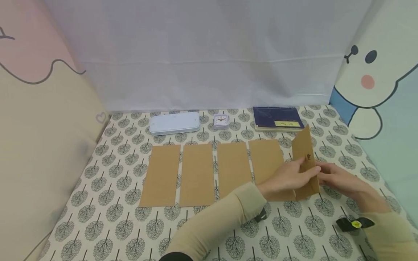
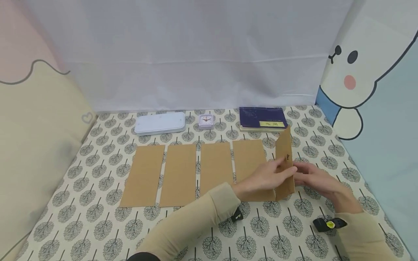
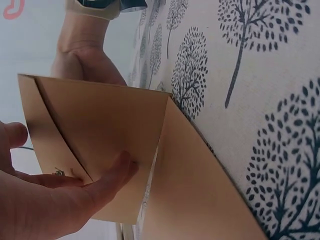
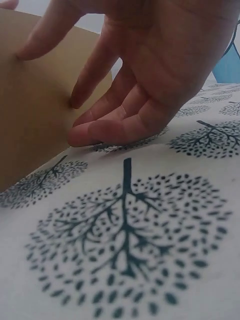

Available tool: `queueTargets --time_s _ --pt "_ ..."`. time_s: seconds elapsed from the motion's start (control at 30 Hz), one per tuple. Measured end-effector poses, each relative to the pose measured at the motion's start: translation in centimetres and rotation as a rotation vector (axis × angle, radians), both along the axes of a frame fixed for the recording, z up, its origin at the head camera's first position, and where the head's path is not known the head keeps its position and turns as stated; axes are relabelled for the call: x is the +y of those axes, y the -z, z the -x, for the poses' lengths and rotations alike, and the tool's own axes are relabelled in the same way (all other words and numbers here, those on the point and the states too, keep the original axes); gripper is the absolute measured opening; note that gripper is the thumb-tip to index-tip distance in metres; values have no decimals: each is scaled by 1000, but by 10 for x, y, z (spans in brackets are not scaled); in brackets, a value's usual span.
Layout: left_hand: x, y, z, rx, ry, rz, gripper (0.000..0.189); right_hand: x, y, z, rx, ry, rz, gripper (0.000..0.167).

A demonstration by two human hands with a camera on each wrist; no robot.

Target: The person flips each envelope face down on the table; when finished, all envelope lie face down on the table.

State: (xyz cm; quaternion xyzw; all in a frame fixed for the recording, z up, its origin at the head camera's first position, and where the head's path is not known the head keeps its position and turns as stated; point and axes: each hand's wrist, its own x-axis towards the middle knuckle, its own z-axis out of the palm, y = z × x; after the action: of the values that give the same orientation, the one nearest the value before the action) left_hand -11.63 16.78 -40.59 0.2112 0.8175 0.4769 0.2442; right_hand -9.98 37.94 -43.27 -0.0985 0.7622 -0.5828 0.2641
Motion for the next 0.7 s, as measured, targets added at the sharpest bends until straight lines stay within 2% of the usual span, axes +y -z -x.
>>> queueTargets --time_s 0.23,0.4,0.57,0.7 --pt "0 -2 -2 -2 -1 -64 61 -3 -1 1 -5 26 2 65" --pt "0 -2 -5 -52 -55 -177 54 -1 -2 -1 21 91 -14 65" --pt "2 0 -4 -90 -166 -321 48 3 -6 -6 115 167 -223 61" --pt "4 3 -2 -38 -264 -290 53 6 -9 -8 199 190 -370 61"
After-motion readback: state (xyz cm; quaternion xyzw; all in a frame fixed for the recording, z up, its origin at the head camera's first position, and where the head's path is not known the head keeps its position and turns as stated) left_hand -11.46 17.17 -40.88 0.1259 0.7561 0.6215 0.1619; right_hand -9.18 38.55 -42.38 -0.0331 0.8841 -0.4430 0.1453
